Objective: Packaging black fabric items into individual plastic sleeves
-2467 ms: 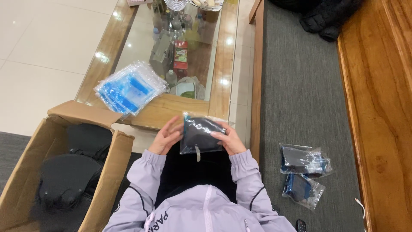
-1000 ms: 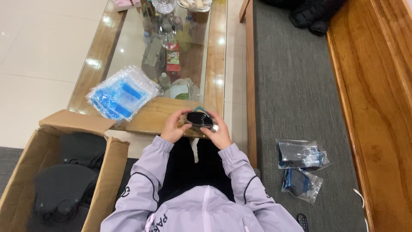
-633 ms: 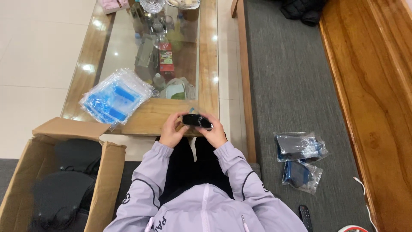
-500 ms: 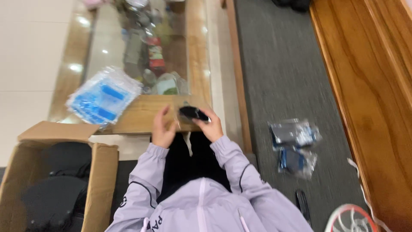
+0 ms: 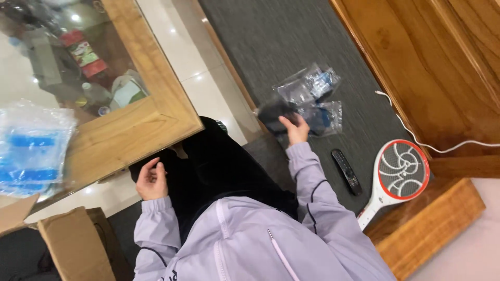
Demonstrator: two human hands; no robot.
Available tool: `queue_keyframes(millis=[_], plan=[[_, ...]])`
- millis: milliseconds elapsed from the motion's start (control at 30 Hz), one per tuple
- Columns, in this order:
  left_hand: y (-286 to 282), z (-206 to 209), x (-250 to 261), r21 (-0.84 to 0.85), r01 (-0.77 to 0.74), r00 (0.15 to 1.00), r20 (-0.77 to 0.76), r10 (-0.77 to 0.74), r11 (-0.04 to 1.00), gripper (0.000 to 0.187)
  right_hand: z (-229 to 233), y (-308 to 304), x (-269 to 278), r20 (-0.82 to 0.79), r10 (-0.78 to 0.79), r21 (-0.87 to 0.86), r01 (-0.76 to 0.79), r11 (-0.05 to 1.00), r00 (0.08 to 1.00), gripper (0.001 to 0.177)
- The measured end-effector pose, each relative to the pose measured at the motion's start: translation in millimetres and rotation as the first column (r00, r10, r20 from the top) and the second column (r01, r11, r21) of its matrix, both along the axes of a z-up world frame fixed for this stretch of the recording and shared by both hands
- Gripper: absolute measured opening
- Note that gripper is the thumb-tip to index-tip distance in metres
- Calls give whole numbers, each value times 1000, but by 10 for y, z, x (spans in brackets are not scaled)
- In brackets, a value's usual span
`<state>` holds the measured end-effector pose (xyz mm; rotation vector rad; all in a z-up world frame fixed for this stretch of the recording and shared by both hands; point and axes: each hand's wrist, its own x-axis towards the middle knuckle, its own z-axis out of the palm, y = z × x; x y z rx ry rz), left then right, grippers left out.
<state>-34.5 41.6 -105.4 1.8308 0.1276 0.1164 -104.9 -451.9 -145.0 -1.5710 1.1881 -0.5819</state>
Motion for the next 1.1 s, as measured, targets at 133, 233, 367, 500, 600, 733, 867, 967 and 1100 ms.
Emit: queue_keyframes(millis=[133, 233, 367, 500, 600, 733, 867, 967, 1100], plan=[[-41, 9, -5, -18, -10, 1000, 4, 10, 1000, 17, -272, -436, -619, -25, -137, 66, 138, 988, 990, 68], [-65, 54, -5, -7, -11, 1000, 4, 11, 1000, 18, -636, -720, -840, -156, -179, 106, 197, 975, 971, 67], [-108, 246, -54, -42, -2, 1000, 17, 3, 999, 17, -471, -663, -830, -108, -230, 217, 249, 944, 967, 55], [-152, 321, -58, -90, -5, 1000, 28, 8, 996, 19, -977, -1117, -779, -212, -221, 87, 244, 966, 952, 63], [-150, 223, -33, -115, 6, 998, 61, 1, 993, 20, -871, -1144, -822, -261, -235, -28, 236, 971, 936, 64], [-142, 62, 8, -141, -31, 999, 33, 36, 989, 21, -473, -915, -873, -244, -272, -194, 228, 954, 931, 77], [-172, -10, 17, -169, -47, 999, 18, 50, 985, 22, 568, -297, -896, -228, -343, -600, 146, 787, 911, 100], [-218, -1, 33, -194, -59, 998, 13, 62, 979, 23, 930, -10, -635, -133, -161, -761, 4, 649, 978, 97], [-193, -93, 51, -132, -47, 999, -18, 45, 990, 26, 704, 441, 21, 155, 327, -527, -201, 825, 932, 37]])
